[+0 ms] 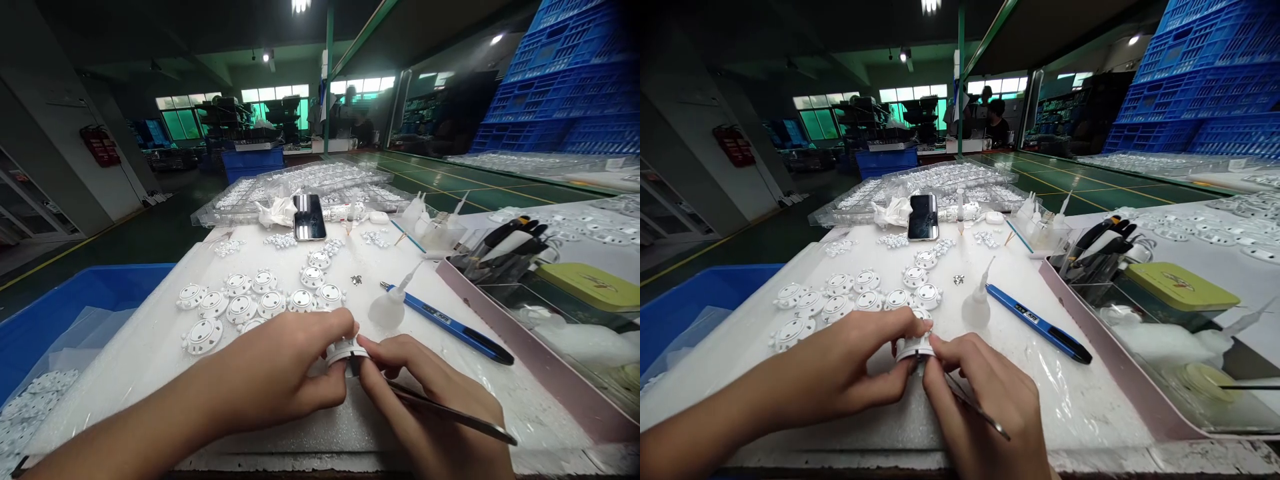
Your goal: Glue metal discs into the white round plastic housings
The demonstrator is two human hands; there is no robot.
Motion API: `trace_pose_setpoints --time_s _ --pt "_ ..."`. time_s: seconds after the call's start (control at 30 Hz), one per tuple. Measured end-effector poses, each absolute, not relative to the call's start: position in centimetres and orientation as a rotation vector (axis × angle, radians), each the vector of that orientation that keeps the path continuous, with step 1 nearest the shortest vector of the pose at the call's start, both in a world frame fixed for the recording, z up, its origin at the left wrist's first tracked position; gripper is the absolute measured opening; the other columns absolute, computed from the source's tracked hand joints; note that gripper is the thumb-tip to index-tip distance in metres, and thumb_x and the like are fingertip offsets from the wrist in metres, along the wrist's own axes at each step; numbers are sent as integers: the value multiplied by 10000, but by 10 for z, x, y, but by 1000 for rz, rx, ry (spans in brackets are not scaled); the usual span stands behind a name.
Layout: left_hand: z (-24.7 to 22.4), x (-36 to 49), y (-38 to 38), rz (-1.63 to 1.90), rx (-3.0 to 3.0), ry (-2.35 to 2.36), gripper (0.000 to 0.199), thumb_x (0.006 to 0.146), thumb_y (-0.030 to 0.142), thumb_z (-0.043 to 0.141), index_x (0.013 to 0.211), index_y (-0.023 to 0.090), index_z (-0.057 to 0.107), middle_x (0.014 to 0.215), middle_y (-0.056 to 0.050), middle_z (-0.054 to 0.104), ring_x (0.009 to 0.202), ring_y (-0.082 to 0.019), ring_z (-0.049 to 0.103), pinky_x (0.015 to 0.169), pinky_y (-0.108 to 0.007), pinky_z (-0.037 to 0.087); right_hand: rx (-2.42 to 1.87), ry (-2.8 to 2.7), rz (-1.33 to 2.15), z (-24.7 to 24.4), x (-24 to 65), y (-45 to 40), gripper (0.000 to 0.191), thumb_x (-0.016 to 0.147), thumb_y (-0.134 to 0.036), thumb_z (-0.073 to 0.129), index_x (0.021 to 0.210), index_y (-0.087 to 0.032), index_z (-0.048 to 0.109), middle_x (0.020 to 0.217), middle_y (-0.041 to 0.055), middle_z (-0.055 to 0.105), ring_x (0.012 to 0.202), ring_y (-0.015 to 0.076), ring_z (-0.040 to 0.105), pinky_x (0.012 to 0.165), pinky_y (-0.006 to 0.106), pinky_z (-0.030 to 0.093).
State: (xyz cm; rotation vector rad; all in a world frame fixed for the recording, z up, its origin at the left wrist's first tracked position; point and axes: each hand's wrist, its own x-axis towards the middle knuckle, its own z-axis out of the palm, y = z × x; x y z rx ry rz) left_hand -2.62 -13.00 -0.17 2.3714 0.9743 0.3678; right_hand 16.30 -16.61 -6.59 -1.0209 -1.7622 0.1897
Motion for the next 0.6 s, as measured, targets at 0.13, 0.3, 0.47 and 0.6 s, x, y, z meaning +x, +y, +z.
trace_pose_setpoints --time_s 0.13,0.3,0.47,0.6 --pt "-3 -24 -130 356 2327 965 136 896 244 522 1031 237 534 934 19 636 791 -133 595 696 -226 417 -1031 -1736 224 -65 162 -167 55 879 -195 619 913 -239 617 708 -52 628 574 99 614 552 197 462" --pt "-4 -24 -130 323 2299 1004 366 865 368 600 1195 250 497 1079 -33 659 886 -199 629 685 -254 417 -1057 -1640 300 -66 161 -167 46 866 -212 640 897 -245 637 748 -45 670 606 106 636 563 171 493" --pt "-9 -21 -130 305 2320 1043 349 852 342 600 1168 235 499 860 1 659 717 -171 620 592 -239 369 -1062 -1634 367 -65 162 -168 54 853 -210 659 879 -255 647 728 -59 662 593 90 624 558 145 487" --pt "-17 -23 -126 361 2353 1000 270 811 308 625 1044 229 513 734 35 605 610 -129 562 540 -216 332 -1056 -1680 391 -60 164 -167 80 856 -198 645 894 -269 643 719 -70 650 593 81 614 555 133 481"
